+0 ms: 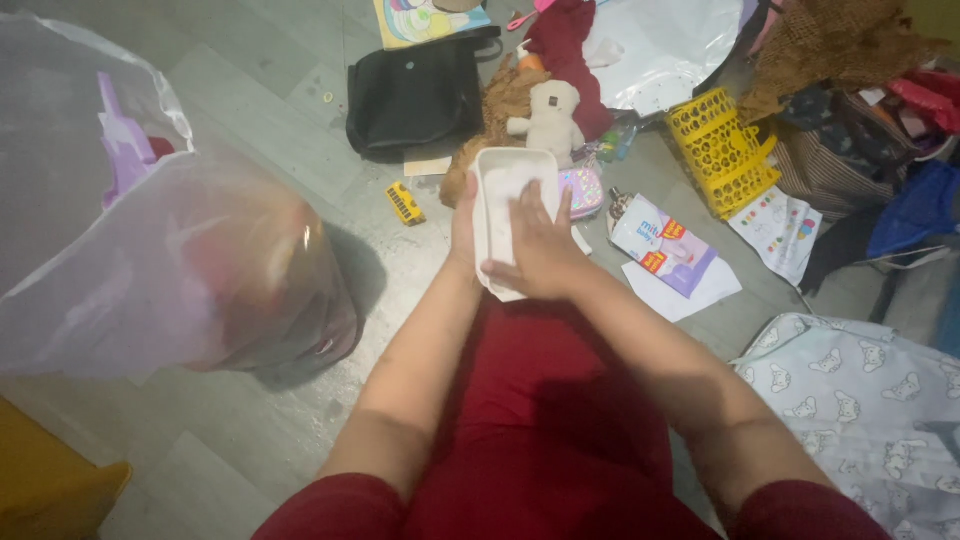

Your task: Sorting through a pile of toys, books, and containers on the floor.

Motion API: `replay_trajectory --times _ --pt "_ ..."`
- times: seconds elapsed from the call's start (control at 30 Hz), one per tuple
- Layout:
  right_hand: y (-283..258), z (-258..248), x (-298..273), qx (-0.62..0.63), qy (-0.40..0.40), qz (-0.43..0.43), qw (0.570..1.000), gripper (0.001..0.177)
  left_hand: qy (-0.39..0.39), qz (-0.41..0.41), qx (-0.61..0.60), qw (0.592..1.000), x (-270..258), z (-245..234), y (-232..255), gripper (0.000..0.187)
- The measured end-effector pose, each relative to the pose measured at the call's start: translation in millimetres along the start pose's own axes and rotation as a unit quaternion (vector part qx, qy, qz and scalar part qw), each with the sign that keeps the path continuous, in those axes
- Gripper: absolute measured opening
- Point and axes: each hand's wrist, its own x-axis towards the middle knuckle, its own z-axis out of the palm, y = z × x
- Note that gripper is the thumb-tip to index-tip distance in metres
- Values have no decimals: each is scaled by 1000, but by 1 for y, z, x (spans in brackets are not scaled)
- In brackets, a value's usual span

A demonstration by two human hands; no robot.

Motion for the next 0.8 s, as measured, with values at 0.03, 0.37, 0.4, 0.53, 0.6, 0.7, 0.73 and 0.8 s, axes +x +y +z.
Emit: replay_trajectory --times 0.03,0.37,0.4,0.53,0.6,0.7,0.73,0.8 --pt "6 10 12 47 69 0 997 109 -11 -16 -17 1000 1 -2 -2 77" --pt "-16 13 32 182 253 -167 935 114 110 69 -73 989 8 -11 10 67" --pt "-23 8 20 184 254 -167 935 114 110 69 -72 989 2 -4 18 67" --pt "-45 -21 -17 197 99 -167 961 106 52 14 -23 998 -6 18 40 83" --pt "-47 -32 -21 146 39 -104 983 115 16 28 -35 999 -7 19 37 81" --pt "-42 -44 -11 35 103 -11 994 119 -3 20 -15 1000 -6 14 31 79" --pt "-41 -47 -9 64 130 -22 989 110 -2 25 -19 1000 -9 12 30 80" --pt "-43 -34 -8 92 159 -33 982 101 -1 30 -22 999 -18 9 32 80"
